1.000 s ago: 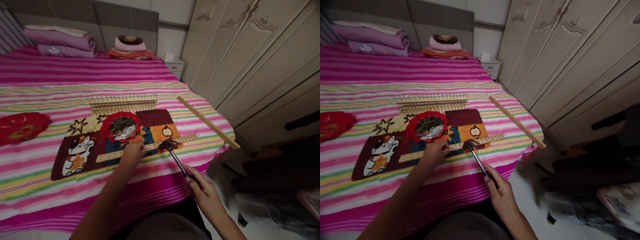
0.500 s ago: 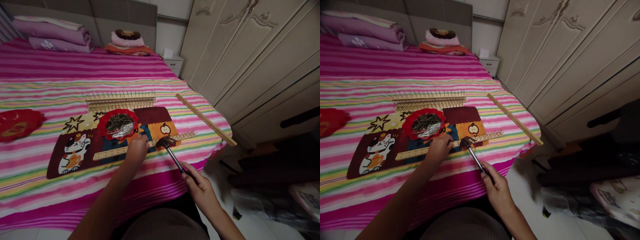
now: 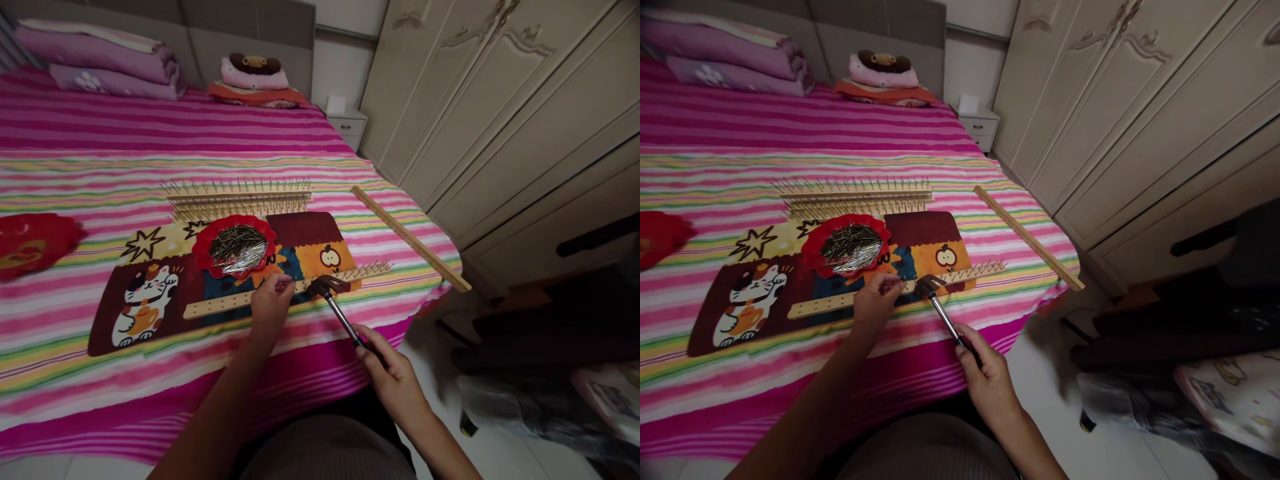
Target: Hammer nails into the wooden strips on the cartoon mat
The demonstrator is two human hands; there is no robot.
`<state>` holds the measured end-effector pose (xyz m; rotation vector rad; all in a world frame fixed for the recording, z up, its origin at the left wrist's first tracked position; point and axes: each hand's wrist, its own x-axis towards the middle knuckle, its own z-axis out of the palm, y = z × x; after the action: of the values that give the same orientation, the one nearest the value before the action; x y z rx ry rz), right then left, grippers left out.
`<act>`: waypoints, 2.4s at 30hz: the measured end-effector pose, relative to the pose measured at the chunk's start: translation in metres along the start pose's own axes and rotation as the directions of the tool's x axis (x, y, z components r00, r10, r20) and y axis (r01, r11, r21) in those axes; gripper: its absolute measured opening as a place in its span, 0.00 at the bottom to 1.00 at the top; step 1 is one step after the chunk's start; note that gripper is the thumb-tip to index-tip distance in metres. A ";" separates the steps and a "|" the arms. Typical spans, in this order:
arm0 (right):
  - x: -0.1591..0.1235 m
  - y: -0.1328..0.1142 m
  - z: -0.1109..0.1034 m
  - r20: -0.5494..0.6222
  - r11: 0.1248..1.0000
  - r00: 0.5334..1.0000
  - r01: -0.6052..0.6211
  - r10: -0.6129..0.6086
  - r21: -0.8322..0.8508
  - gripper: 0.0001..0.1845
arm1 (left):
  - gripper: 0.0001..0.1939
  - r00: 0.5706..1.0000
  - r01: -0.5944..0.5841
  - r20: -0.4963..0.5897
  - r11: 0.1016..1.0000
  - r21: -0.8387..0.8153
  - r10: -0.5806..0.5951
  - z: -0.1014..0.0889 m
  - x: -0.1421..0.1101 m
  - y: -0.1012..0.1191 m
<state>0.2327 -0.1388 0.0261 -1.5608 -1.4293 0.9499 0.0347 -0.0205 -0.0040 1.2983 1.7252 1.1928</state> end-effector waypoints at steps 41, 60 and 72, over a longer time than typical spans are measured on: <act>-0.013 0.007 -0.001 0.060 0.996 0.995 0.085 -0.082 -0.034 0.17 | 0.08 0.949 -0.224 -0.098 0.862 0.456 0.299 -0.060 0.028 -0.007; -0.019 0.021 0.008 0.095 1.000 0.995 0.005 -0.006 0.017 0.18 | 0.08 0.984 -0.175 0.092 0.705 0.687 0.154 -0.088 0.081 0.000; -0.020 0.012 0.010 0.068 0.998 0.997 -0.032 0.028 0.046 0.18 | 0.19 0.983 0.158 0.136 0.944 -0.291 -0.122 -0.087 0.041 0.013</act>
<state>0.2266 -0.1588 0.0118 -1.5327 -1.4230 1.0551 -0.0502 -0.0035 0.0403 1.0234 1.4597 1.2166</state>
